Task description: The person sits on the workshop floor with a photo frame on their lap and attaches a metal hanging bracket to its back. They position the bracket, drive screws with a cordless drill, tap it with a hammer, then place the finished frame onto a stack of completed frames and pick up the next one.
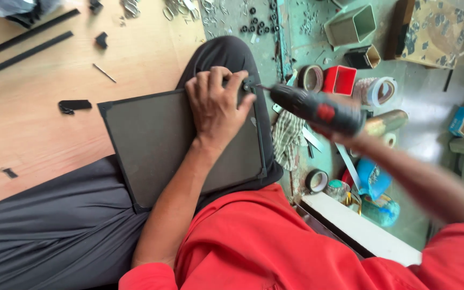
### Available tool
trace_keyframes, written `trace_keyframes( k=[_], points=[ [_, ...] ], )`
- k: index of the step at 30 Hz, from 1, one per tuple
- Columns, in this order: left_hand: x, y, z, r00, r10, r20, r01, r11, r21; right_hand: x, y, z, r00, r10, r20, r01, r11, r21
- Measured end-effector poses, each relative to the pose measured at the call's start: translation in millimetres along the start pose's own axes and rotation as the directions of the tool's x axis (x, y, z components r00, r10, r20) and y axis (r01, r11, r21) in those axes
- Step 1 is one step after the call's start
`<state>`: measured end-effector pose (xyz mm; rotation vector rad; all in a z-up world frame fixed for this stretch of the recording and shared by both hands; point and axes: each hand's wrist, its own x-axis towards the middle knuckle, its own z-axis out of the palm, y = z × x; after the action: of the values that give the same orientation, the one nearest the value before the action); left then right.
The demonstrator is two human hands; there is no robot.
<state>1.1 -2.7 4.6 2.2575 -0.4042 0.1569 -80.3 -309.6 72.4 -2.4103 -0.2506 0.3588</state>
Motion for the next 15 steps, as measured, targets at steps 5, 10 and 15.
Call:
trace_keyframes(
  k=[5, 10, 15],
  points=[
    [12.0, -7.8, 13.4, 0.995, -0.016, 0.102, -0.011, 0.966, 0.257, -85.1, 66.7, 81.1, 0.981, 0.120, -0.151, -0.150, 0.966, -0.209],
    [72.5, -87.8, 19.9, 0.989, -0.119, 0.084, 0.063, 0.869, 0.490, -121.7, 86.0, 118.7, 0.975, 0.176, -0.133, -0.216, 0.879, -0.425],
    [69.7, -113.9, -43.4, 0.907, -0.420, 0.034, 0.397, 0.878, 0.267, -77.5, 77.9, 96.3, 0.973, 0.011, 0.229, 0.087, 0.906, -0.414]
  ],
)
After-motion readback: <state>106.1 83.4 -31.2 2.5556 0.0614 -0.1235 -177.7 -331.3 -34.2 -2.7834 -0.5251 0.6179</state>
